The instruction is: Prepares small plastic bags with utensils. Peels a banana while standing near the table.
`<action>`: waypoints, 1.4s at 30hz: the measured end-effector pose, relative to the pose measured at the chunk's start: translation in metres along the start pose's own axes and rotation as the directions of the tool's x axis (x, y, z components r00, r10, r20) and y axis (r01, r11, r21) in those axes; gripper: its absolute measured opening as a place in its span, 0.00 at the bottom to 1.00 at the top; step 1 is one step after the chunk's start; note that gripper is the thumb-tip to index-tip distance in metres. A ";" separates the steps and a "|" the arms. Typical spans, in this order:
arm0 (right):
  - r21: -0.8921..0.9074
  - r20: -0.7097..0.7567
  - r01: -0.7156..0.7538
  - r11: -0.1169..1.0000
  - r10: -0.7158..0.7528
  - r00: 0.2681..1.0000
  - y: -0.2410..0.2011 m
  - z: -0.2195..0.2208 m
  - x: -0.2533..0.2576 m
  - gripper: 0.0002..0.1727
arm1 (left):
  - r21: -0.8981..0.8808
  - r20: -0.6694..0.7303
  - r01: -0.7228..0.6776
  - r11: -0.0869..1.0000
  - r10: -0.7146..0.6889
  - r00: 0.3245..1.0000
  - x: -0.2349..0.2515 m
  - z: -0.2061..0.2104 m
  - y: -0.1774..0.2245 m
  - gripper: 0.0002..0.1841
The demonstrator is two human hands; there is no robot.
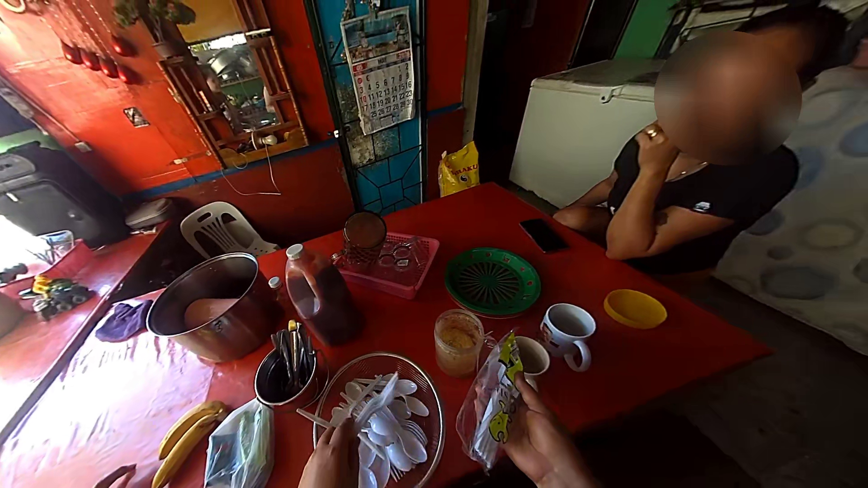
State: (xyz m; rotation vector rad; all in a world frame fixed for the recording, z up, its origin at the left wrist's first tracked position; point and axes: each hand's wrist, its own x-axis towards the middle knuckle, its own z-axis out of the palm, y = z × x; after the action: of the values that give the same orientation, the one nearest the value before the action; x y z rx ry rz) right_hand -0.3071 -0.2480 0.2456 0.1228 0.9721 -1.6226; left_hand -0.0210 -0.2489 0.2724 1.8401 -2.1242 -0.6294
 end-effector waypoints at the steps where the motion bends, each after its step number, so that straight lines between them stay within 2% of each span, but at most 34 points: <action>1: -0.017 0.008 0.029 0.999 -0.029 1.000 0.000 -0.001 0.001 0.24 | -0.050 -0.007 -0.098 0.994 0.098 0.995 -0.010 -0.015 0.008 0.17; 4: -0.050 0.038 0.112 0.992 -0.110 0.993 0.002 -0.001 0.000 0.22 | -0.132 0.031 -0.309 0.942 0.316 0.948 -0.031 -0.046 0.029 0.16; 7: -0.059 0.102 0.168 0.984 -0.161 0.982 0.004 0.002 -0.005 0.21 | -0.122 0.102 -0.367 0.922 0.379 0.920 -0.037 -0.051 0.045 0.16; 11: -0.122 0.181 0.229 0.966 -0.205 0.962 0.013 0.003 -0.014 0.22 | -0.054 0.104 -0.351 0.935 0.355 0.929 -0.032 -0.034 0.059 0.17; 14: -0.125 0.240 0.222 0.967 -0.188 0.952 0.022 0.003 -0.021 0.22 | 0.016 -0.023 -0.345 0.939 0.345 0.938 -0.030 -0.013 0.074 0.18; 18: -0.090 0.286 0.136 0.987 -0.105 0.952 0.034 0.005 -0.032 0.21 | 0.148 -0.182 -0.323 0.935 0.347 0.920 -0.025 0.021 0.094 0.18; 22: -0.052 0.253 0.096 0.994 -0.080 0.964 0.039 0.004 -0.033 0.22 | 0.197 -0.282 -0.334 0.922 0.380 0.881 -0.021 0.039 0.103 0.22; 25: -0.012 0.154 0.043 0.999 -0.041 0.987 0.031 0.005 -0.031 0.21 | 0.024 -0.213 -0.373 0.928 0.369 0.905 -0.030 0.023 0.107 0.25; 29: 0.017 0.121 0.022 1.000 -0.024 0.992 0.026 0.003 -0.030 0.22 | -0.184 -0.196 -0.428 0.885 0.393 0.898 -0.034 0.014 0.101 0.12; 32: 0.019 0.141 -0.008 1.000 0.005 0.990 0.026 0.005 -0.034 0.22 | -0.168 -0.215 -0.443 0.880 0.406 0.888 -0.029 0.022 0.097 0.08; 36: 0.023 0.173 -0.039 0.999 0.034 0.984 0.030 0.006 -0.037 0.23 | -0.104 -0.167 -0.420 0.901 0.401 0.901 -0.027 0.024 0.095 0.10; 40: 0.029 0.151 -0.030 0.999 0.025 0.988 0.025 0.004 -0.034 0.24 | -0.038 -0.165 -0.425 0.904 0.414 0.895 -0.030 0.016 0.093 0.21; 42: 0.041 0.153 -0.039 0.998 0.033 0.988 0.024 0.006 -0.035 0.26 | -0.025 -0.091 -0.411 0.911 0.408 0.909 -0.031 0.018 0.089 0.26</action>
State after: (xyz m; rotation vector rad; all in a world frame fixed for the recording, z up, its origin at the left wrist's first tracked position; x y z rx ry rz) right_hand -0.2738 -0.2242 0.2563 0.0445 0.8133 -1.5959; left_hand -0.1021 -0.2066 0.3025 1.3063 -2.3183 -0.4808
